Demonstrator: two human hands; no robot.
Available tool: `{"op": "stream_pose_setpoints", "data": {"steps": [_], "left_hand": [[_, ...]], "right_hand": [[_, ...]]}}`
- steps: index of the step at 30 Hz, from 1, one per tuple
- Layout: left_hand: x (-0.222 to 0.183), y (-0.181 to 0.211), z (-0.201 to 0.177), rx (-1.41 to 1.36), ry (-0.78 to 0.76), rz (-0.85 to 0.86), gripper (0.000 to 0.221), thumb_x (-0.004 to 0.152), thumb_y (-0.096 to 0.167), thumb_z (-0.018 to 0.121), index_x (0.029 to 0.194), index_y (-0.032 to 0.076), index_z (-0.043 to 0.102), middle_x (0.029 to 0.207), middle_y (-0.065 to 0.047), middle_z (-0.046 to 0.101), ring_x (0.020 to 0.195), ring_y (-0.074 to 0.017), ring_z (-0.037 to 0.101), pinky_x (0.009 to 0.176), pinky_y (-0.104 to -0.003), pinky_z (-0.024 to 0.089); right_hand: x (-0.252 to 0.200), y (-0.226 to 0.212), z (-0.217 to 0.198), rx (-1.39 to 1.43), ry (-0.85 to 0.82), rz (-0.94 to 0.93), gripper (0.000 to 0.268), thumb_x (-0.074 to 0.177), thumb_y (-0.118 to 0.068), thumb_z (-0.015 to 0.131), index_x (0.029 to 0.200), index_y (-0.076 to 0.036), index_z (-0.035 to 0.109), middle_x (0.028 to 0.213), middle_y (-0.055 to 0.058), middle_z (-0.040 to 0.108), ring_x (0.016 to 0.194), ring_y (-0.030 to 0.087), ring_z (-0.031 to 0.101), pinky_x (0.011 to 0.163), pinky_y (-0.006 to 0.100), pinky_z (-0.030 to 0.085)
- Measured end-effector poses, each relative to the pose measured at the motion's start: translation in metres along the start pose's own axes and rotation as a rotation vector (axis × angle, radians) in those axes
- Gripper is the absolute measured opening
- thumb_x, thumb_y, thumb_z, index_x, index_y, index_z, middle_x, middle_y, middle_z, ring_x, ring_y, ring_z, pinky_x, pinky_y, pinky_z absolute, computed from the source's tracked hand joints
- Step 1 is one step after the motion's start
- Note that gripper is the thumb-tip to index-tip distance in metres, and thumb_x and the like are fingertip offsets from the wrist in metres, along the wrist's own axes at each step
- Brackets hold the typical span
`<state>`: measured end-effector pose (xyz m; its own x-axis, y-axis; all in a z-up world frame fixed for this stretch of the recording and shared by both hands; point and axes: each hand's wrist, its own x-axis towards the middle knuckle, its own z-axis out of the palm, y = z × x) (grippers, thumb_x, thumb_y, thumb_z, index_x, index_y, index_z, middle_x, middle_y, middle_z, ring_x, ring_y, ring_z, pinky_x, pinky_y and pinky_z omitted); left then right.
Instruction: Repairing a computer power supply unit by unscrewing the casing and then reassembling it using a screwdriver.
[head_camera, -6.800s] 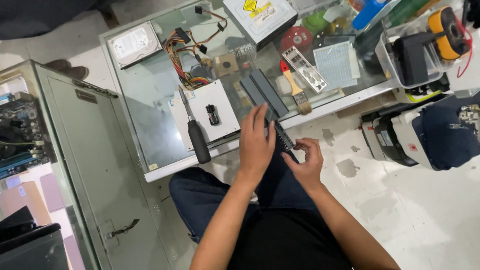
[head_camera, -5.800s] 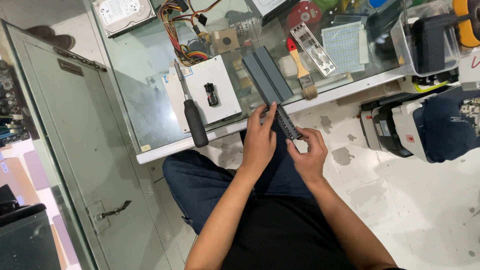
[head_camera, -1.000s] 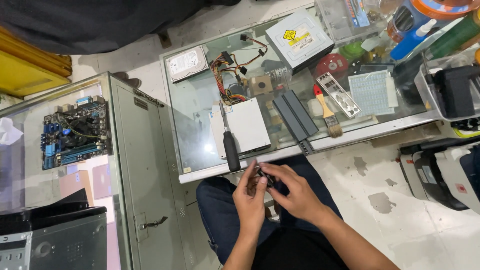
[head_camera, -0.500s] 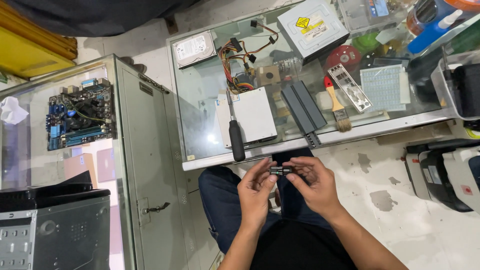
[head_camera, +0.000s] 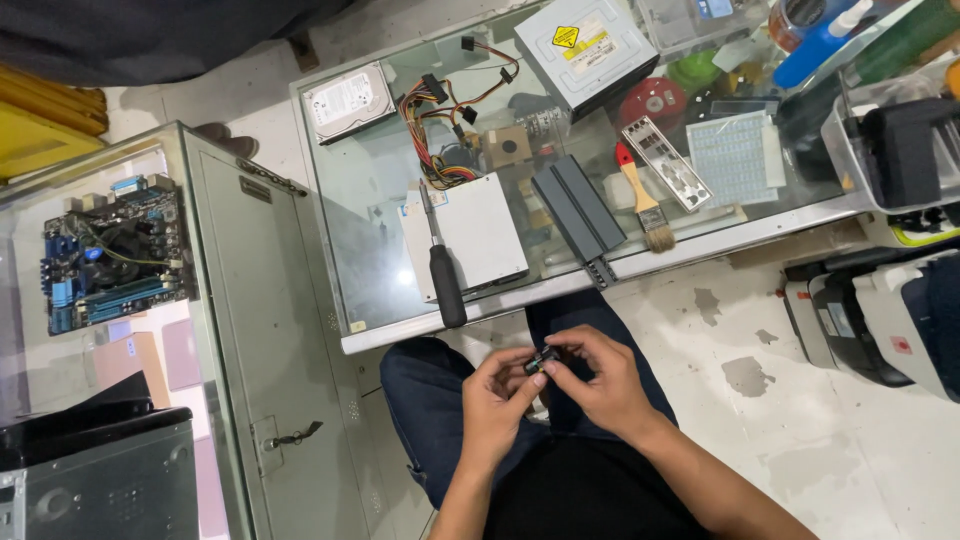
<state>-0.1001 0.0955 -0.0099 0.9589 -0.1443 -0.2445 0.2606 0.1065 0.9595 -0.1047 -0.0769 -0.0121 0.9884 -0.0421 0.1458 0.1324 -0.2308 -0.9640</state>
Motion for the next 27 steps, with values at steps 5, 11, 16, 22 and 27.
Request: {"op": "stream_pose_setpoints", "data": {"steps": [5, 11, 16, 22, 27], "left_hand": [[0.001, -0.002, 0.0, 0.189, -0.047, -0.023, 0.031, 0.088, 0.019, 0.079, 0.115, 0.004, 0.075, 0.104, -0.007, 0.079, 0.095, -0.0141, 0.074, 0.083, -0.026, 0.062], [-0.002, -0.016, -0.003, 0.017, -0.045, -0.199, 0.027, 0.096, 0.019, 0.067, 0.117, 0.002, 0.07, 0.097, -0.013, 0.078, 0.083, -0.0192, 0.075, 0.064, -0.03, 0.06], [-0.006, -0.033, -0.004, -0.319, -0.009, -0.184, 0.015, 0.098, 0.018, 0.051, 0.099, 0.004, 0.056, 0.08, -0.011, 0.059, 0.067, -0.0199, 0.051, 0.064, -0.035, 0.041], [0.018, -0.023, -0.033, -0.35, 0.488, 0.162, 0.027, 0.091, 0.031, 0.051, 0.088, 0.004, 0.051, 0.067, -0.008, 0.04, 0.053, -0.0187, 0.036, 0.049, -0.034, 0.029], [0.087, -0.042, -0.1, -0.069, 0.873, 0.369, 0.019, 0.093, 0.031, 0.043, 0.099, 0.013, 0.046, 0.069, -0.004, 0.048, 0.058, -0.0147, 0.044, 0.048, -0.027, 0.031]], "right_hand": [[0.004, 0.008, -0.007, -0.057, -0.137, -0.03, 0.025, 0.092, -0.015, 0.074, 0.115, -0.006, 0.072, 0.098, 0.007, 0.072, 0.088, 0.018, 0.069, 0.078, 0.029, 0.056], [0.05, 0.042, -0.03, -0.465, 0.189, -0.121, 0.049, 0.093, -0.036, 0.074, 0.129, -0.005, 0.065, 0.125, 0.016, 0.06, 0.119, 0.033, 0.06, 0.102, 0.047, 0.049], [0.086, 0.072, -0.033, -0.819, 0.162, 0.072, 0.08, 0.088, -0.057, 0.072, 0.151, -0.015, 0.048, 0.152, 0.023, 0.042, 0.138, 0.046, 0.042, 0.102, 0.064, 0.04], [0.094, 0.086, -0.026, -0.62, 0.338, -0.093, 0.054, 0.09, -0.015, 0.077, 0.139, -0.004, 0.059, 0.139, 0.023, 0.047, 0.126, 0.041, 0.047, 0.109, 0.057, 0.042], [0.097, 0.085, -0.038, -0.452, 0.379, 0.019, 0.056, 0.094, -0.021, 0.077, 0.144, -0.006, 0.057, 0.143, 0.017, 0.047, 0.134, 0.037, 0.046, 0.115, 0.054, 0.04]]}}
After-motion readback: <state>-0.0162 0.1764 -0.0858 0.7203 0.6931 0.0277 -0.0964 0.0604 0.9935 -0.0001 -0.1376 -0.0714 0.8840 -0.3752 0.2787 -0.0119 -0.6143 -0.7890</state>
